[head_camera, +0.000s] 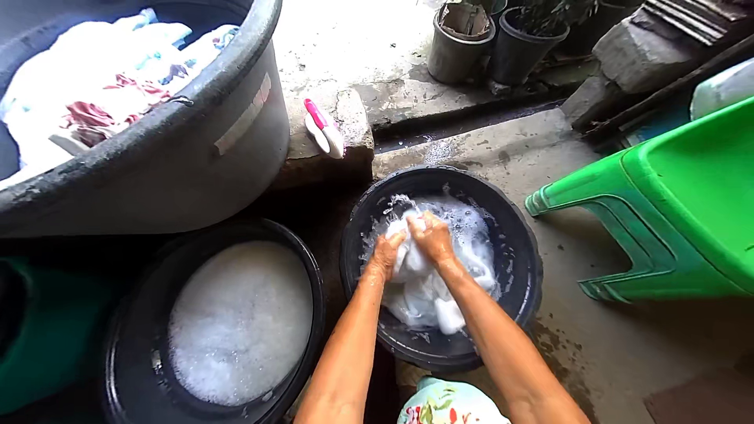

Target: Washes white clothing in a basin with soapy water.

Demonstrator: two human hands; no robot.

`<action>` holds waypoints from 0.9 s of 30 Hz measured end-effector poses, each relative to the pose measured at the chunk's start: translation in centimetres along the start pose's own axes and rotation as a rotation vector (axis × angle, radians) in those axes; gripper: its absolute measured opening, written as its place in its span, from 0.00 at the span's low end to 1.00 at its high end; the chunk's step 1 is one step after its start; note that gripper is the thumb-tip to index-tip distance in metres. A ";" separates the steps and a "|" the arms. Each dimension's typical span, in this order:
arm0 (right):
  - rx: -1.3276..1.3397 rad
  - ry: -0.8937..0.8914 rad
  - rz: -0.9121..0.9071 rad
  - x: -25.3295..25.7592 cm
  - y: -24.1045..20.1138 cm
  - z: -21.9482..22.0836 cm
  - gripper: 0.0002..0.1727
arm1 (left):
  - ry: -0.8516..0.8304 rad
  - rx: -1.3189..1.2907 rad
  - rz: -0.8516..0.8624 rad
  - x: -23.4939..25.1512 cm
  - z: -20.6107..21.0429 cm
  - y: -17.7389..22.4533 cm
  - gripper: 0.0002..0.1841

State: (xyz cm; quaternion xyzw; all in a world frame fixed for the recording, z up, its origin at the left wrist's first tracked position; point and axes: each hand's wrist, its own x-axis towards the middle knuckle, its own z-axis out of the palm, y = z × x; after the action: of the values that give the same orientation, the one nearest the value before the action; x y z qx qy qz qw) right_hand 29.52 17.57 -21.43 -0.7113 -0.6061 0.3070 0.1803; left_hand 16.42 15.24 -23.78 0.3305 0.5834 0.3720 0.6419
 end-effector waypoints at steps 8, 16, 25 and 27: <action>-0.088 -0.477 0.121 1.5 11.2 1.3 0.43 | 0.001 0.690 -0.121 1.7 -0.4 -2.1 0.40; -0.177 -0.589 0.427 -5.3 6.0 1.3 0.30 | -0.238 1.242 -0.338 -2.8 1.4 -1.5 0.22; 0.334 -0.010 -0.071 -4.8 -3.0 -12.2 0.17 | 0.058 0.232 0.242 -7.0 -0.6 10.9 0.18; 0.459 0.047 -0.179 -6.9 -6.9 -16.5 0.16 | 0.010 0.118 0.385 -9.7 1.0 15.8 0.16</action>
State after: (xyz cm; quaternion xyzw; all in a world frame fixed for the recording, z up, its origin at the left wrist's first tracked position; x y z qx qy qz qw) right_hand 34.61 14.15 -3.21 -0.6022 -0.5764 0.4031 0.3776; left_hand 15.52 14.82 -5.25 0.4714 0.5333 0.4547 0.5354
